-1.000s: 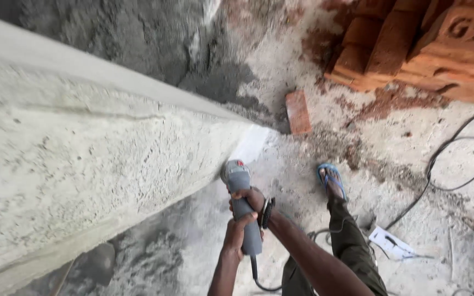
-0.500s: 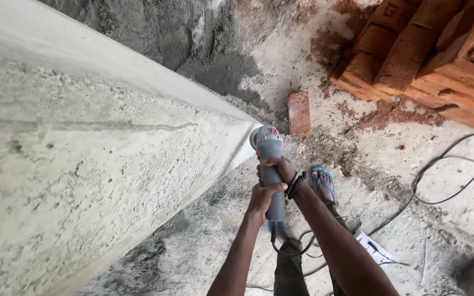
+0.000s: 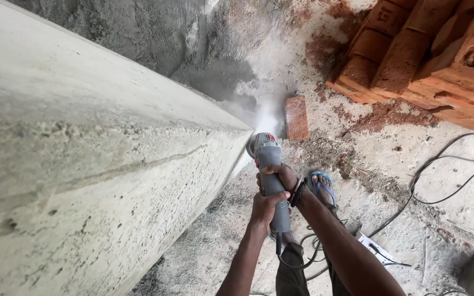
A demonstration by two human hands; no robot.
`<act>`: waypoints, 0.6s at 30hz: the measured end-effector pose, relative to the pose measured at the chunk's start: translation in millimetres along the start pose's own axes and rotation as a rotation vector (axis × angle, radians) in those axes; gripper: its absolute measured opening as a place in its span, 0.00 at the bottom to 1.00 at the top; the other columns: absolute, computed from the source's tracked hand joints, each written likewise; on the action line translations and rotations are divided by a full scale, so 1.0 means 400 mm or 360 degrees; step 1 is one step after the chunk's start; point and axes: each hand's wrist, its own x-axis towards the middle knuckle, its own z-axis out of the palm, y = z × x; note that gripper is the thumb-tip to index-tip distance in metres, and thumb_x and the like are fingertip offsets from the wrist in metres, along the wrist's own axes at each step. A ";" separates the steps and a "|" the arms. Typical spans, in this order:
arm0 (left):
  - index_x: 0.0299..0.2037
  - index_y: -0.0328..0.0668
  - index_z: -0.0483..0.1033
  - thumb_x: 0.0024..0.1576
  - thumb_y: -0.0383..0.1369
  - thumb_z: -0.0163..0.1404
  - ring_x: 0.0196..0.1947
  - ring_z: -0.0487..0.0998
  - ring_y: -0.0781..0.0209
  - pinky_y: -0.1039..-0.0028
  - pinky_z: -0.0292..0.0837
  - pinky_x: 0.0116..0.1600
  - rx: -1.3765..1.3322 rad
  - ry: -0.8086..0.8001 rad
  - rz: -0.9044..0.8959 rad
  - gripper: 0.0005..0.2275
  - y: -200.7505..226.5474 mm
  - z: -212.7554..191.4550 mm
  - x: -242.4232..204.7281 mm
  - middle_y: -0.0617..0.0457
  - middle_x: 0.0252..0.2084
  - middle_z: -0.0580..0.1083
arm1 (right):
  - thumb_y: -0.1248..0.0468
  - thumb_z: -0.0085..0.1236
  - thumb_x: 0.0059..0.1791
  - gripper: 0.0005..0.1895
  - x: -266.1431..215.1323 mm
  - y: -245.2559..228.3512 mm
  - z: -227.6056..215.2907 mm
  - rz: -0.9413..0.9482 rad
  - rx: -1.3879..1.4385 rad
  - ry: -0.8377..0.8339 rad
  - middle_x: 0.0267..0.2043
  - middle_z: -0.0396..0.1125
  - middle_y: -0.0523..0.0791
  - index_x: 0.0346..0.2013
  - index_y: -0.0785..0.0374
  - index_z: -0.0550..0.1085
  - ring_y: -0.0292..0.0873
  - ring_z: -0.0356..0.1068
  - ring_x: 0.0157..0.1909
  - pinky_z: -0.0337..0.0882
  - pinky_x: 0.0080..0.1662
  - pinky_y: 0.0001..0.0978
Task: Grinding and smoothing the surface of a concrete pillar using an electric angle grinder.
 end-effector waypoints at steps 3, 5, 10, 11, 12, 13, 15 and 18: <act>0.42 0.25 0.75 0.44 0.35 0.62 0.20 0.80 0.57 0.69 0.80 0.26 -0.0031 0.0017 -0.0035 0.20 0.010 -0.008 -0.016 0.47 0.27 0.76 | 0.63 0.59 0.42 0.23 0.008 0.017 0.000 0.0080 0.0118 -0.0039 0.36 0.70 0.52 0.50 0.69 0.68 0.47 0.75 0.32 0.79 0.34 0.43; 0.41 0.25 0.75 0.44 0.35 0.62 0.20 0.79 0.57 0.69 0.79 0.25 -0.0053 0.0021 -0.0051 0.20 0.020 -0.011 -0.024 0.47 0.26 0.76 | 0.63 0.59 0.43 0.23 0.013 0.017 0.005 0.0110 0.0175 -0.0104 0.36 0.70 0.51 0.50 0.69 0.68 0.47 0.74 0.32 0.79 0.34 0.42; 0.41 0.26 0.76 0.44 0.35 0.62 0.20 0.79 0.58 0.69 0.79 0.25 -0.0110 0.0007 -0.0059 0.20 0.044 -0.010 -0.046 0.47 0.26 0.75 | 0.62 0.59 0.42 0.22 0.005 0.006 0.029 0.0127 0.0147 -0.0111 0.35 0.69 0.50 0.48 0.65 0.67 0.46 0.73 0.32 0.78 0.34 0.42; 0.41 0.26 0.76 0.44 0.35 0.62 0.20 0.79 0.58 0.69 0.79 0.25 -0.0113 0.0008 -0.0063 0.20 0.045 -0.010 -0.050 0.47 0.26 0.75 | 0.62 0.59 0.42 0.22 0.005 0.006 0.031 0.0132 0.0148 -0.0108 0.35 0.69 0.50 0.48 0.65 0.67 0.46 0.73 0.32 0.78 0.34 0.42; 0.41 0.25 0.76 0.45 0.36 0.62 0.20 0.80 0.58 0.69 0.79 0.25 -0.0102 0.0014 -0.0078 0.20 0.046 -0.010 -0.054 0.47 0.26 0.76 | 0.62 0.59 0.42 0.22 0.005 0.005 0.032 0.0163 0.0116 -0.0116 0.35 0.69 0.50 0.49 0.65 0.67 0.46 0.73 0.32 0.77 0.34 0.42; 0.41 0.25 0.76 0.45 0.36 0.62 0.20 0.80 0.57 0.69 0.79 0.25 -0.0094 0.0019 -0.0090 0.20 0.048 -0.008 -0.056 0.46 0.26 0.76 | 0.62 0.59 0.42 0.23 0.006 0.001 0.032 0.0193 0.0081 -0.0125 0.35 0.69 0.49 0.49 0.65 0.67 0.45 0.73 0.32 0.77 0.34 0.42; 0.41 0.25 0.76 0.45 0.37 0.62 0.20 0.80 0.57 0.68 0.79 0.25 -0.0100 0.0022 -0.0093 0.20 0.046 -0.007 -0.057 0.45 0.26 0.76 | 0.62 0.59 0.42 0.23 -0.006 -0.011 0.049 0.0169 0.0074 -0.0193 0.35 0.68 0.49 0.49 0.63 0.67 0.45 0.73 0.32 0.77 0.33 0.42; 0.41 0.25 0.76 0.45 0.37 0.62 0.21 0.80 0.56 0.68 0.79 0.26 -0.0102 0.0021 -0.0085 0.21 0.059 -0.010 -0.056 0.45 0.26 0.76 | 0.61 0.59 0.42 0.23 -0.005 -0.021 0.057 0.0138 0.0047 -0.0237 0.34 0.68 0.48 0.50 0.62 0.67 0.44 0.73 0.32 0.77 0.34 0.41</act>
